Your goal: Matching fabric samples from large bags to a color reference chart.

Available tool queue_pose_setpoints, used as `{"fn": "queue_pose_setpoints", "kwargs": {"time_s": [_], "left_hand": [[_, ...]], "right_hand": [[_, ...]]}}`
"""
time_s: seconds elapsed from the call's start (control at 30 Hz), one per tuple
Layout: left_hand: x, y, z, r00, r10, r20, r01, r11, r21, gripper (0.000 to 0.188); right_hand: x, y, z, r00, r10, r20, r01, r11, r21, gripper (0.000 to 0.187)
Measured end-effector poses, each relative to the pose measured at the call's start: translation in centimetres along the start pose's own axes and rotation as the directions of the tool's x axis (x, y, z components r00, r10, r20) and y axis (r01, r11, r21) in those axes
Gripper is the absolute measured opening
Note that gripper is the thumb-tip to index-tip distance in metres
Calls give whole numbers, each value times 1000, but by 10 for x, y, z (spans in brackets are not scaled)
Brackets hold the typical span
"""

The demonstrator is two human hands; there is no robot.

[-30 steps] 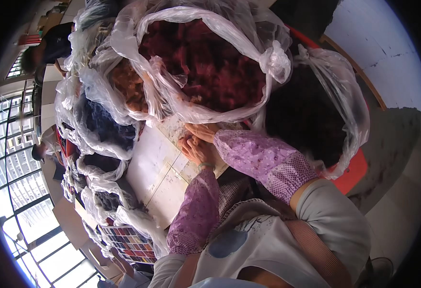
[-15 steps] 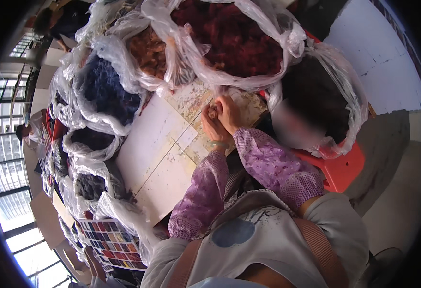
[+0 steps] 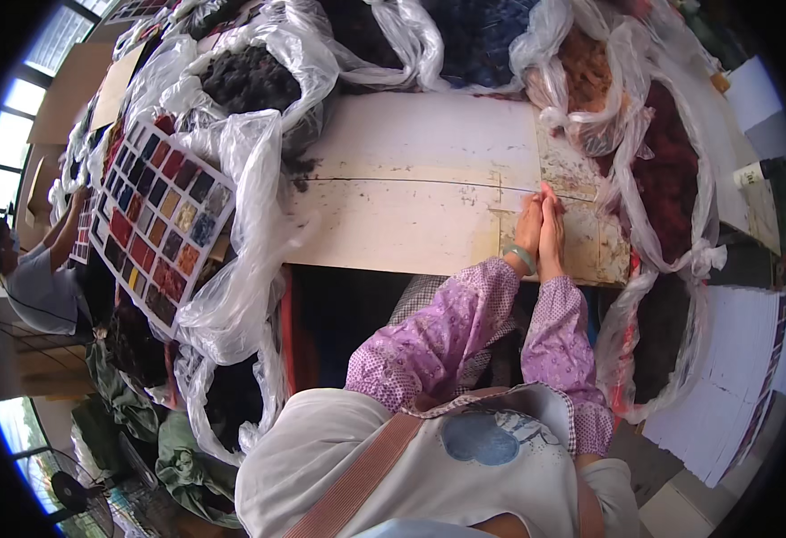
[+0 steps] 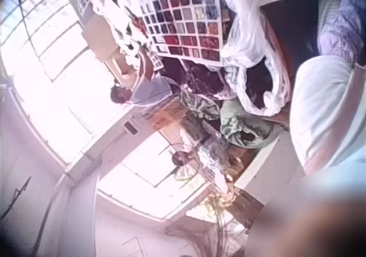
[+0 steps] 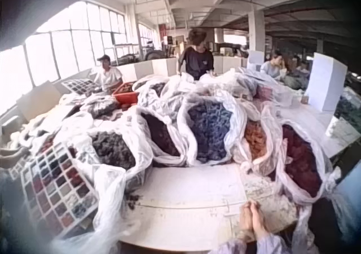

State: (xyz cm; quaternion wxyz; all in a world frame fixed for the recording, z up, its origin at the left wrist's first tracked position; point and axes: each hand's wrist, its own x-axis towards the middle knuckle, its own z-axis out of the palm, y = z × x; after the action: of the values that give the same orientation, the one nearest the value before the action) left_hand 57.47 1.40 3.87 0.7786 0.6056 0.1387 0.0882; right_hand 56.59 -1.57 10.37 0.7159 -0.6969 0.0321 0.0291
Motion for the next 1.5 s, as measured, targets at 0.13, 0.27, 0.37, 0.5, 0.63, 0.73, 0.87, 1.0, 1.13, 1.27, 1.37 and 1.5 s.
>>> {"fn": "queue_pose_setpoints", "kwargs": {"time_s": [0.13,0.27,0.37,0.5,0.63,0.73,0.87,1.0,1.13,1.27,1.37,1.5], "left_hand": [[-5,-1,-6,960,-229,159,277,854,-440,48],[-27,41,-6,966,-258,34,214,715,-666,40],[-26,40,-35,953,-299,-48,225,804,-550,41],[-18,47,-62,901,-362,-240,164,796,-583,40],[-11,88,-111,853,-376,-362,187,868,-460,36],[-6,94,-162,808,-331,-487,100,892,-441,32],[-25,95,-207,705,-259,-660,58,949,-310,27],[-62,39,-264,683,-169,-711,-254,857,-448,23],[-156,79,-276,718,-488,-496,-139,598,-789,18],[-292,36,-277,539,-623,-567,-202,558,-805,23],[-401,-14,-272,189,-751,-633,-216,597,-773,23],[-546,-92,-301,-436,-502,-747,9,828,-561,40]], "right_hand": [[-4,12,5,983,-127,136,163,942,-294,34],[20,30,-5,979,-118,163,151,967,-207,39],[11,25,18,969,-8,248,164,771,-615,42],[3,17,57,911,12,412,225,822,-523,43],[10,40,104,855,-13,519,142,967,-210,45],[-9,68,162,837,-32,546,-160,941,299,48],[-54,20,199,817,133,561,32,961,-274,42],[-99,44,231,669,245,701,62,922,-382,39],[-130,35,247,498,-96,862,604,752,-266,28],[-140,50,237,249,-207,946,859,498,-118,30],[-150,47,226,35,-258,966,997,75,-16,47],[-146,60,222,128,-233,964,974,-155,-167,77]]}}
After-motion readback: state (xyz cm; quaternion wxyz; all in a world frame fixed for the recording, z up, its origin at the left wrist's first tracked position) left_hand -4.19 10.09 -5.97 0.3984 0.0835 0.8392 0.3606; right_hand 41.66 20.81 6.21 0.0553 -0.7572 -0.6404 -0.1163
